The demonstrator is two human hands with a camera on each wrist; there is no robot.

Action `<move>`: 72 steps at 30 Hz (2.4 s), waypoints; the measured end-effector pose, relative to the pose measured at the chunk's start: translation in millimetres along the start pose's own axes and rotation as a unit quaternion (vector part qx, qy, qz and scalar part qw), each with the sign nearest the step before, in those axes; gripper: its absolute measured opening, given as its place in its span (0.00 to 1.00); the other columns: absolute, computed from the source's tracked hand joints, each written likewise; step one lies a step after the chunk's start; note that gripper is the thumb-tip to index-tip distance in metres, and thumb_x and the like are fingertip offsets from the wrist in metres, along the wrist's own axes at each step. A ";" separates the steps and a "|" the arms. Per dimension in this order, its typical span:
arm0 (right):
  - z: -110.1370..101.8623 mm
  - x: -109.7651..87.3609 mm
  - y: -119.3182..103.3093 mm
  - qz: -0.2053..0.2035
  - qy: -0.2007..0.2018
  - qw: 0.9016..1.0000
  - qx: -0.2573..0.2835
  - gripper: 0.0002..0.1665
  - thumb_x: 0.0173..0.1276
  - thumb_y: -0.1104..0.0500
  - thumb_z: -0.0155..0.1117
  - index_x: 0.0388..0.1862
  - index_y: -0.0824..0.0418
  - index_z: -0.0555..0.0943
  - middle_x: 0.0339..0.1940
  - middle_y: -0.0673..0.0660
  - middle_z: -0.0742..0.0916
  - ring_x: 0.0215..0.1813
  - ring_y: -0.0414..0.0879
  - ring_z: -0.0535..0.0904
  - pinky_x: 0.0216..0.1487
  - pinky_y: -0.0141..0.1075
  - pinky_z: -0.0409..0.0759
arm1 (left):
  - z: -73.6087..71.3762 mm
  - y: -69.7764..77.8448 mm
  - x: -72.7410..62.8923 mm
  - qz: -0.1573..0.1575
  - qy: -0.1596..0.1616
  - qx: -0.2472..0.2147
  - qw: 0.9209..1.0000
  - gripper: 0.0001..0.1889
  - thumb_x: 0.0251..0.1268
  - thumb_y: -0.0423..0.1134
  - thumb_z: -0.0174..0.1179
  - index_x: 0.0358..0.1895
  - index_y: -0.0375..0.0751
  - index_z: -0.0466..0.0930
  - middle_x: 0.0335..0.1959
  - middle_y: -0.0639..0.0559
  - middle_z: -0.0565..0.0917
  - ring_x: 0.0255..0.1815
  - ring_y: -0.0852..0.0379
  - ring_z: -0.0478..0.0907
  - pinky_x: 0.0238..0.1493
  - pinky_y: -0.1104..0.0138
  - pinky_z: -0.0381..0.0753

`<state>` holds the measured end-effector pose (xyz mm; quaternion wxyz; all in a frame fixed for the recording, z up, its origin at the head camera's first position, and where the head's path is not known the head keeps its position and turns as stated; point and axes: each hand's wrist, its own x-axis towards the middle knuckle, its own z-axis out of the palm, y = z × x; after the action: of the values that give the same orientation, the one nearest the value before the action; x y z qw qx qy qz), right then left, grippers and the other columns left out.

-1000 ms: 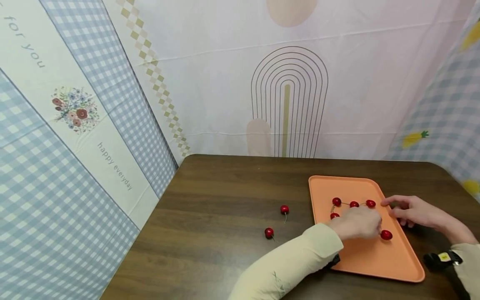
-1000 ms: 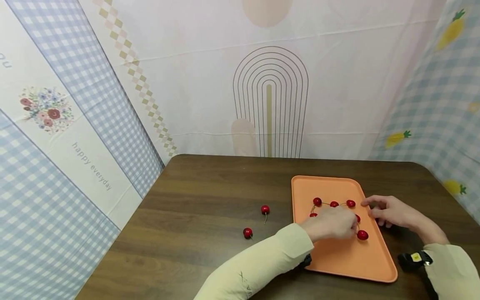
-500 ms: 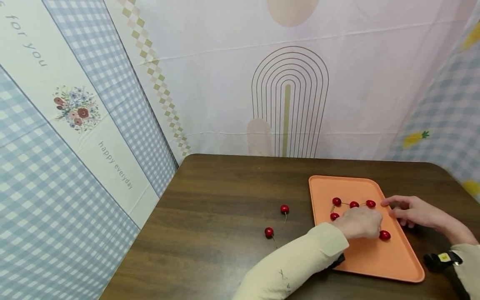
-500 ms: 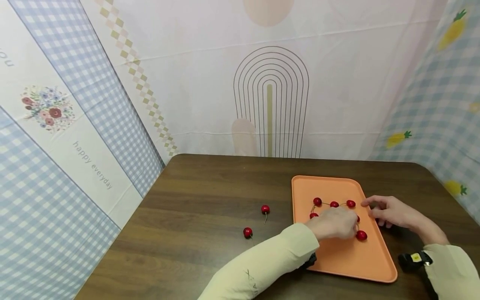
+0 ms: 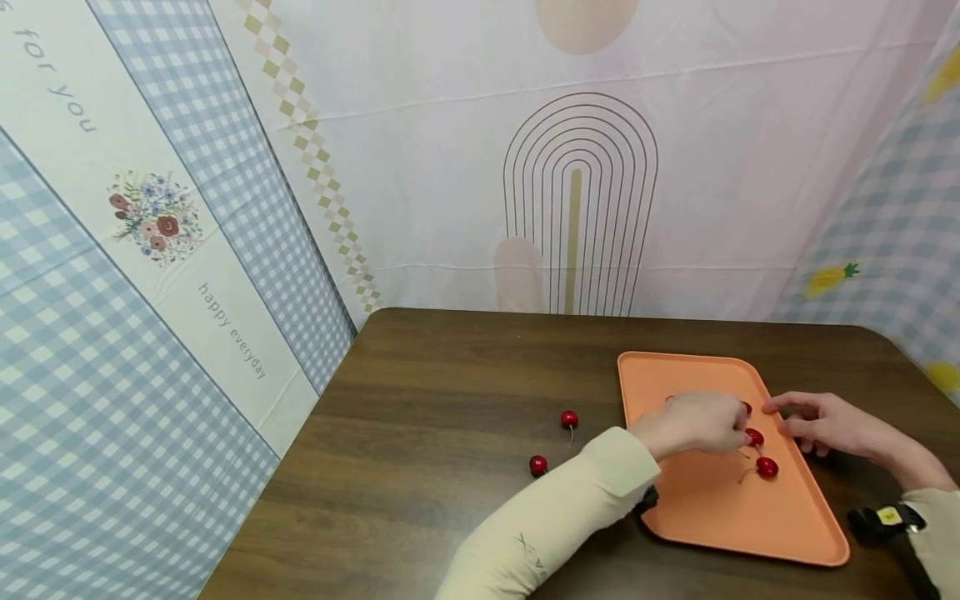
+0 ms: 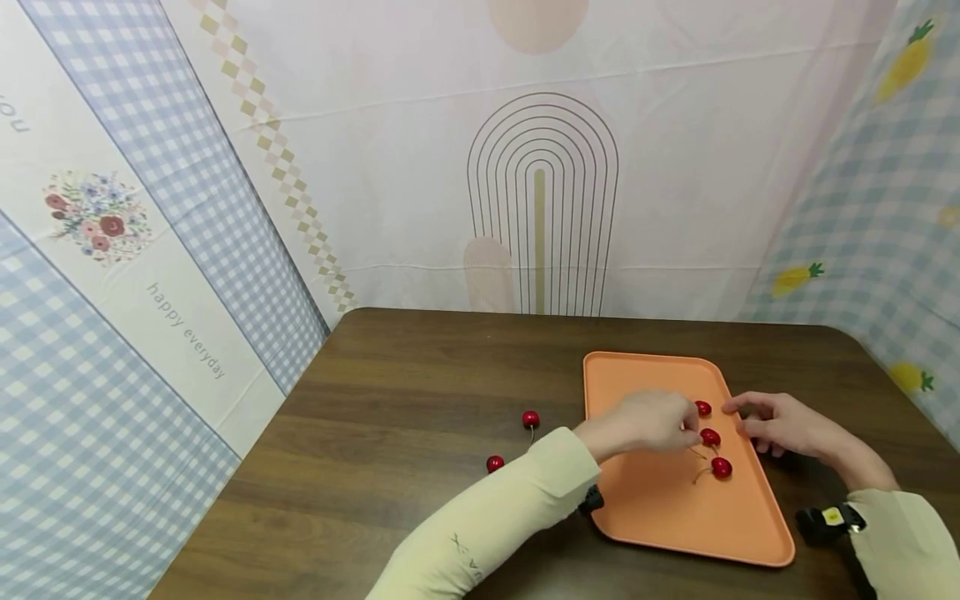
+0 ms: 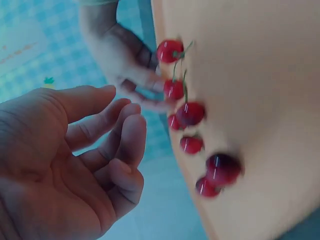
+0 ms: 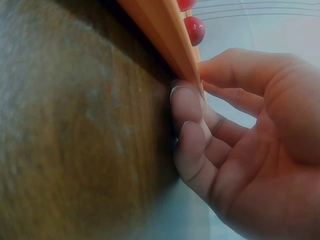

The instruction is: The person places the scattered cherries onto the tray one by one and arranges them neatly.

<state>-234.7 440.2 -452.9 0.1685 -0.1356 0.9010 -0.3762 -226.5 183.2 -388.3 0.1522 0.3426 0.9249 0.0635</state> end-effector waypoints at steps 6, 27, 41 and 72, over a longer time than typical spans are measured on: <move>-0.2 0.4 0.8 0.007 -0.002 1.000 -0.003 0.19 0.75 0.60 0.54 0.60 0.68 0.73 0.26 0.50 0.80 0.25 0.46 0.76 0.25 0.36 0.77 | -17.4 -35.8 -22.1 0.076 0.005 -0.011 0.997 0.06 0.73 0.48 0.54 0.36 0.57 0.76 0.28 0.66 0.77 0.22 0.68 0.70 0.24 0.76 0.68; -8.1 7.9 1.4 0.004 -0.008 1.000 -0.008 0.22 0.75 0.58 0.54 0.60 0.72 0.71 0.26 0.51 0.79 0.25 0.47 0.76 0.25 0.36 0.76 | -24.8 -106.5 -83.9 0.137 0.051 0.080 0.986 0.04 0.70 0.47 0.58 0.39 0.55 0.78 0.30 0.66 0.78 0.29 0.69 0.73 0.30 0.77 0.71; -7.6 8.5 3.3 0.009 -0.005 1.000 -0.011 0.22 0.75 0.58 0.54 0.60 0.72 0.71 0.27 0.51 0.79 0.25 0.46 0.76 0.25 0.36 0.76 | -3.2 -151.7 -96.6 0.045 0.016 0.056 0.997 0.16 0.69 0.52 0.58 0.22 0.54 0.75 0.15 0.63 0.70 0.15 0.66 0.65 0.17 0.72 0.61; -8.1 9.7 0.1 0.014 -0.005 1.000 -0.013 0.22 0.75 0.59 0.54 0.61 0.73 0.71 0.27 0.51 0.79 0.25 0.46 0.76 0.25 0.36 0.76 | 10.6 -177.1 -76.4 -0.124 -0.019 0.016 0.992 0.17 0.64 0.50 0.63 0.22 0.46 0.75 0.29 0.50 0.82 0.10 0.55 0.77 0.14 0.66 0.77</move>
<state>-246.8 441.8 -449.6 0.1766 -0.1270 0.9067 -0.3613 -277.0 -0.7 -419.4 0.1706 0.2293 0.9580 0.0233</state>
